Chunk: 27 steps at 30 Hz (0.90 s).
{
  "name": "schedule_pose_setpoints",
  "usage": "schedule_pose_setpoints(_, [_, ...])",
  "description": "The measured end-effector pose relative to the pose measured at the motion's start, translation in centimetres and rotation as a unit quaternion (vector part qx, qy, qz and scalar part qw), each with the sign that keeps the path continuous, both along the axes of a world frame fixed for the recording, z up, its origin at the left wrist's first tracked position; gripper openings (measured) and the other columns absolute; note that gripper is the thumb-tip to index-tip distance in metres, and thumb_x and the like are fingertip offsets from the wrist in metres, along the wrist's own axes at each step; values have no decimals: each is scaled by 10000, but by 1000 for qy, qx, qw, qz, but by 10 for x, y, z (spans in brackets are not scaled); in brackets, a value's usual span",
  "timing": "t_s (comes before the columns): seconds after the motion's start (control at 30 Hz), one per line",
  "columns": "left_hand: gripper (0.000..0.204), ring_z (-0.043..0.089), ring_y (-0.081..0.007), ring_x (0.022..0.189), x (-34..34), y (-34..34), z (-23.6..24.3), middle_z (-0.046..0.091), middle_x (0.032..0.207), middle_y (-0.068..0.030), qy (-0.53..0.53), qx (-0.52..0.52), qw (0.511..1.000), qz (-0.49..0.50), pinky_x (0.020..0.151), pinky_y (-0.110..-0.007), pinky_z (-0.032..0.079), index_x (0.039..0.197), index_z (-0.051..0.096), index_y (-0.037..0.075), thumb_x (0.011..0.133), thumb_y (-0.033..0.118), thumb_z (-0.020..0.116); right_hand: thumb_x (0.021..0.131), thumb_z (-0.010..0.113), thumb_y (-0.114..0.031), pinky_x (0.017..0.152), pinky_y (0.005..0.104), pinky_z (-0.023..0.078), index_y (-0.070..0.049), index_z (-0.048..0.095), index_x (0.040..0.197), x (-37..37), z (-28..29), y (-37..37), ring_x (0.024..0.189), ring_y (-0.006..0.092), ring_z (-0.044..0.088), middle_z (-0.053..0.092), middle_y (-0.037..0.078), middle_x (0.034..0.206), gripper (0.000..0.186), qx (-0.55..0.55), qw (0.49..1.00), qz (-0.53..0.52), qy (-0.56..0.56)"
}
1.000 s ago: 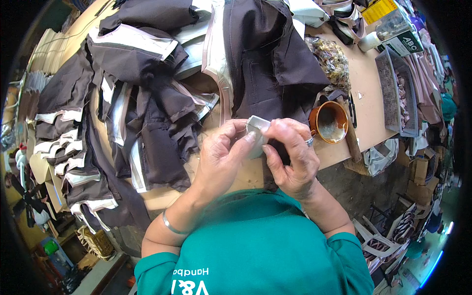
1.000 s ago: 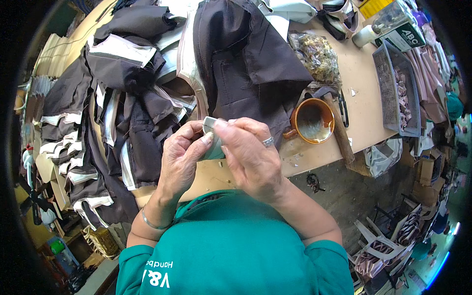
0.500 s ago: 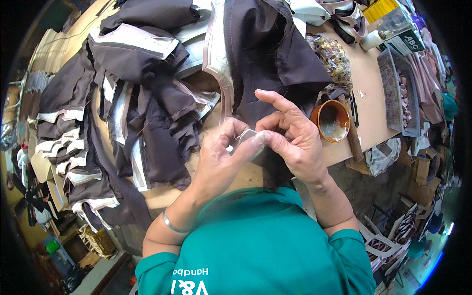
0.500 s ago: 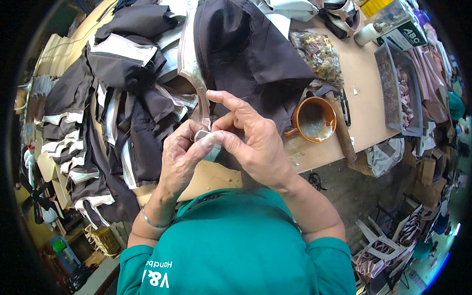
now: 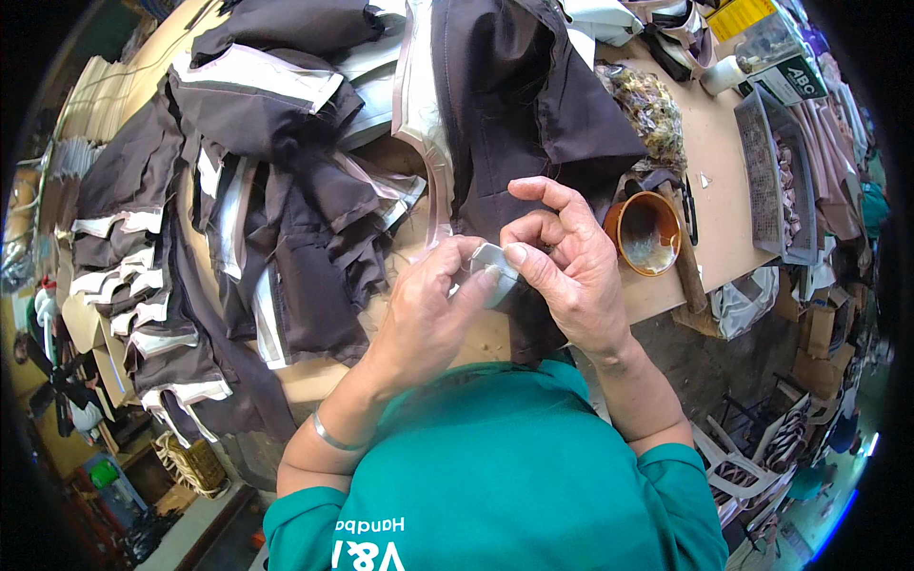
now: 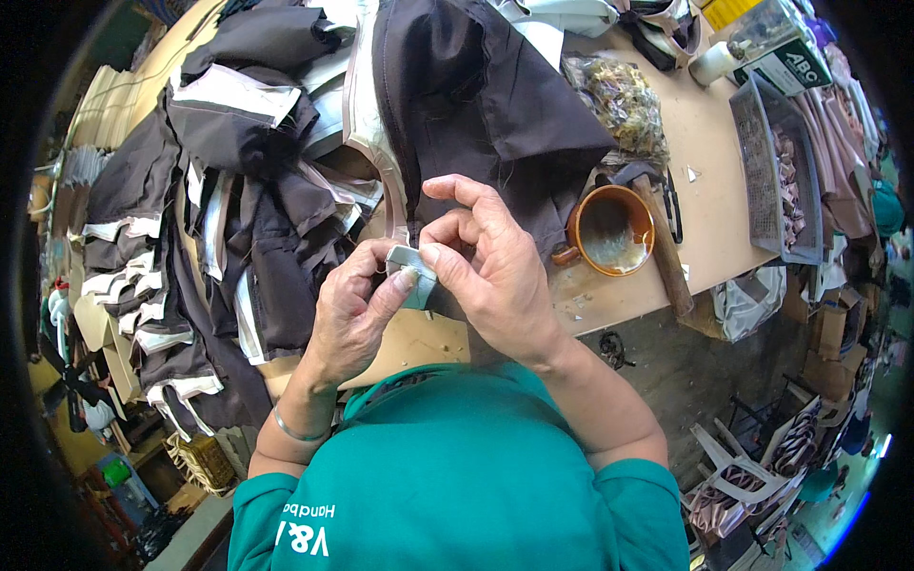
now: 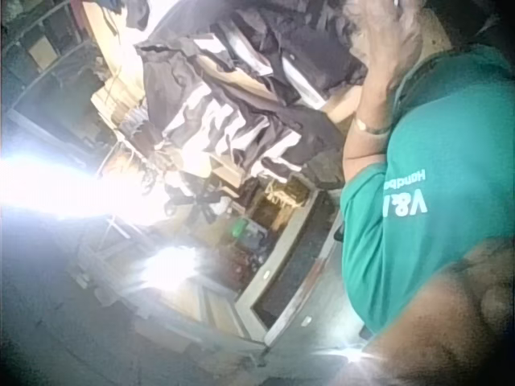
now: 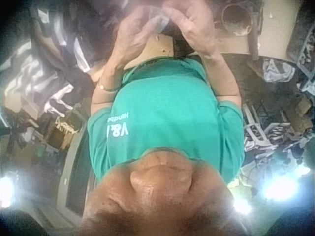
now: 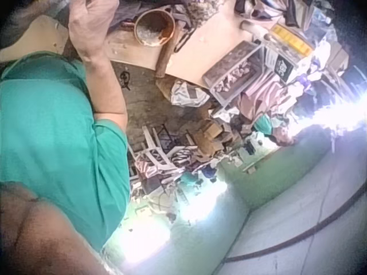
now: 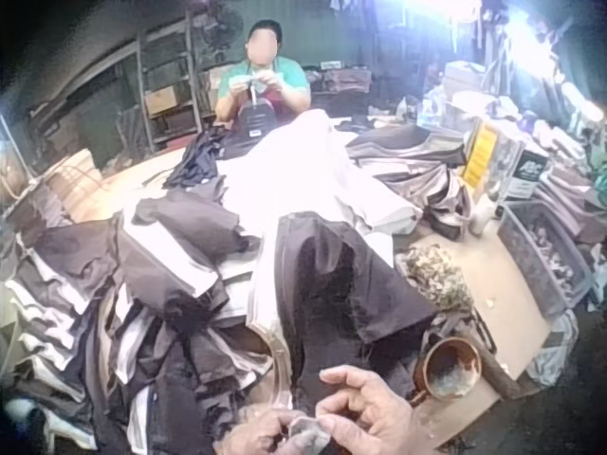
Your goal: The person handles dark fabric pieces with white lining, folding and aligning the edges by hand. They use a small cutting tool to trim excess material from the fabric edges and continue to adjust and smooth the seams throughout the process.
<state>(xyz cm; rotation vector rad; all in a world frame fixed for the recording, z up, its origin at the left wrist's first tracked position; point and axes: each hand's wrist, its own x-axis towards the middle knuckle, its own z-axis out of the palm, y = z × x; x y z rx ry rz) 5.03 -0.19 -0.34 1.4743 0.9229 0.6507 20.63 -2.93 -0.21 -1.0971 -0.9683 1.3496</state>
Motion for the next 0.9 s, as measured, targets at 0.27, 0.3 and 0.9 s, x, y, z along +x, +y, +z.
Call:
schedule_pose_setpoints(0.27, [161,488,-56,770,-2,1,4,541,859,-6,-107,-136,985,7,662,-209,406,958,539,-10,869,123,518,831,530,-20,680,185,404,11,386,1184,0,0,-2,767,58,504,562,46,805,383,4,1000,6,-2])
schedule_pose_setpoints(0.3, [160,490,-60,761,-1,-1,3,541,849,-9,-88,-116,989,9,658,-211,406,954,537,-11,863,120,524,830,528,-18,680,185,403,9,387,1182,-1,0,-3,768,58,505,562,47,805,380,10,1000,3,-14])
schedule_pose_setpoints(0.9, [162,485,-79,766,0,-2,-3,513,847,-39,-79,-77,994,19,680,-220,410,963,521,-30,829,61,531,826,551,-33,597,142,376,-11,396,1159,-2,-3,-2,716,31,481,547,40,816,368,33,996,-16,-83])
